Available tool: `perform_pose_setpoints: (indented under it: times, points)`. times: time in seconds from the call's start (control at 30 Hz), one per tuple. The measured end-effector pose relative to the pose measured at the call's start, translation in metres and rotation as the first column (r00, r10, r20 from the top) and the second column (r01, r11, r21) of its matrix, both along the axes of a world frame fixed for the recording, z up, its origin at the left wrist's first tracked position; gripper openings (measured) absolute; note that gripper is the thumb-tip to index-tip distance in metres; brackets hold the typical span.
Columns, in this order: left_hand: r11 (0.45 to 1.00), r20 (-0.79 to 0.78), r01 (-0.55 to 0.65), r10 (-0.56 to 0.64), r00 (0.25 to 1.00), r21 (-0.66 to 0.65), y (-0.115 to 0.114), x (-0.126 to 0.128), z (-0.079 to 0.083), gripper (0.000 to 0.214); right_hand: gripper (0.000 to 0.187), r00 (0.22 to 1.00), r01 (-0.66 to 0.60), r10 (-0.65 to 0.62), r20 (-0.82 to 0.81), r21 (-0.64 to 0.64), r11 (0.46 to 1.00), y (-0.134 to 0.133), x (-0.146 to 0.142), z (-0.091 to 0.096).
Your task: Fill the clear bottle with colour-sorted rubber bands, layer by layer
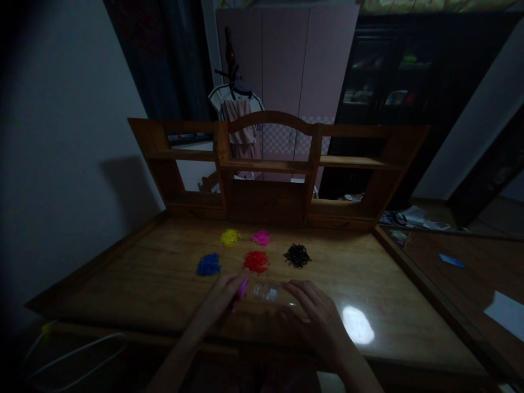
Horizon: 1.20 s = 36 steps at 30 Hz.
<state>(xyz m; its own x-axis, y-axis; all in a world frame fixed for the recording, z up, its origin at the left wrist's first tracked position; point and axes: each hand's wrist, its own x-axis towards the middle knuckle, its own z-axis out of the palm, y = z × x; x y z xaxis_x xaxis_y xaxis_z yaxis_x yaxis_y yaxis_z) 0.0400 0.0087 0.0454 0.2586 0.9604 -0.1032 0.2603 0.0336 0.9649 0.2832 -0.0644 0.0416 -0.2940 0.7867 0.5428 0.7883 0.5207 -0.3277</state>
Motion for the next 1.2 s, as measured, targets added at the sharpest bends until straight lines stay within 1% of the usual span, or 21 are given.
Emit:
perform_pose_setpoints:
  times: [0.1, 0.17, 0.3, 0.37, 0.43, 0.5, 0.57, 0.63, 0.7, 0.8, 0.87, 0.93, 1.0, 1.07, 1.1, 1.13, 1.2]
  points:
    - [0.977, -0.152, 0.029, 0.003, 0.988, 0.209, 0.0, 0.003, -0.001, 0.042, 0.041, 0.998, 0.036, -0.036, -0.055, 0.005, 0.999, 0.001, 0.003, -0.005]
    - [0.954, -0.258, 0.058, 0.021, 0.966, 0.294, -0.001, 0.007, -0.002, 0.035, 0.04, 0.994, 0.061, -0.06, -0.092, 0.008, 0.998, 0.001, 0.004, -0.007]
    - [0.917, -0.385, 0.11, 0.05, 0.921, 0.383, -0.004, 0.015, -0.002, 0.027, 0.031, 0.984, 0.114, -0.112, -0.137, 0.008, 0.993, -0.003, 0.009, -0.005]
    - [0.904, -0.428, 0.129, 0.065, 0.901, 0.407, -0.006, 0.019, -0.001, 0.024, 0.029, 0.966, 0.183, -0.184, -0.184, -0.018, 0.983, -0.006, 0.014, -0.001]
    - [0.891, -0.469, 0.164, 0.06, 0.881, 0.422, -0.01, 0.024, -0.001, 0.02, 0.029, 0.927, 0.274, -0.282, -0.246, -0.066, 0.959, -0.008, 0.021, 0.004]
    - [0.874, -0.504, 0.239, 0.008, 0.863, 0.423, -0.014, 0.033, -0.001, 0.019, 0.03, 0.893, 0.322, -0.341, -0.295, -0.112, 0.94, -0.006, 0.026, 0.009]
    - [0.852, -0.547, 0.327, -0.059, 0.835, 0.409, -0.018, 0.044, -0.002, 0.022, 0.032, 0.889, 0.295, -0.322, -0.327, -0.131, 0.946, -0.001, 0.03, 0.013]
    - [0.833, -0.595, 0.392, -0.096, 0.798, 0.391, -0.02, 0.055, -0.005, 0.023, 0.035, 0.909, 0.203, -0.235, -0.344, -0.127, 0.971, 0.008, 0.03, 0.017]
    - [0.812, -0.636, 0.434, -0.102, 0.764, 0.39, -0.021, 0.065, -0.009, 0.026, 0.042, 0.925, 0.108, -0.144, -0.352, -0.121, 0.987, 0.02, 0.028, 0.022]
    - [0.791, -0.674, 0.463, -0.088, 0.733, 0.4, -0.019, 0.068, -0.013, 0.041, 0.053, 0.943, 0.007, -0.048, -0.328, -0.126, 0.992, 0.04, 0.023, 0.029]
    - [0.778, -0.659, 0.444, -0.052, 0.75, 0.444, -0.013, 0.061, -0.009, 0.05, 0.054, 0.957, -0.01, -0.025, -0.29, -0.116, 0.993, 0.054, 0.019, 0.037]
    - [0.765, -0.606, 0.381, 0.015, 0.795, 0.519, 0.002, 0.046, 0.001, 0.048, 0.05, 0.971, -0.002, -0.02, -0.238, -0.091, 0.996, 0.07, 0.013, 0.044]
    - [0.769, -0.549, 0.283, 0.105, 0.829, 0.574, 0.029, 0.025, 0.015, 0.045, 0.046, 0.984, 0.01, -0.021, -0.177, -0.065, 0.998, 0.086, 0.006, 0.05]
    - [0.785, -0.512, 0.197, 0.172, 0.842, 0.587, 0.066, -0.001, 0.028, 0.045, 0.045, 0.993, 0.022, -0.025, -0.117, -0.029, 0.999, 0.099, -0.002, 0.052]
    - [0.789, -0.502, 0.149, 0.221, 0.836, 0.597, 0.087, -0.014, 0.033, 0.045, 0.045, 0.996, 0.023, -0.024, -0.089, -0.007, 1.0, 0.105, -0.007, 0.05]
    - [0.782, -0.498, 0.112, 0.273, 0.823, 0.614, 0.108, -0.027, 0.036, 0.044, 0.045, 0.998, 0.016, -0.015, -0.064, 0.021, 1.0, 0.109, -0.011, 0.047]
    - [0.773, -0.51, 0.081, 0.332, 0.794, 0.63, 0.146, -0.049, 0.034, 0.043, 0.044, 0.999, -0.022, 0.023, -0.025, 0.076, 0.997, 0.113, -0.017, 0.037]
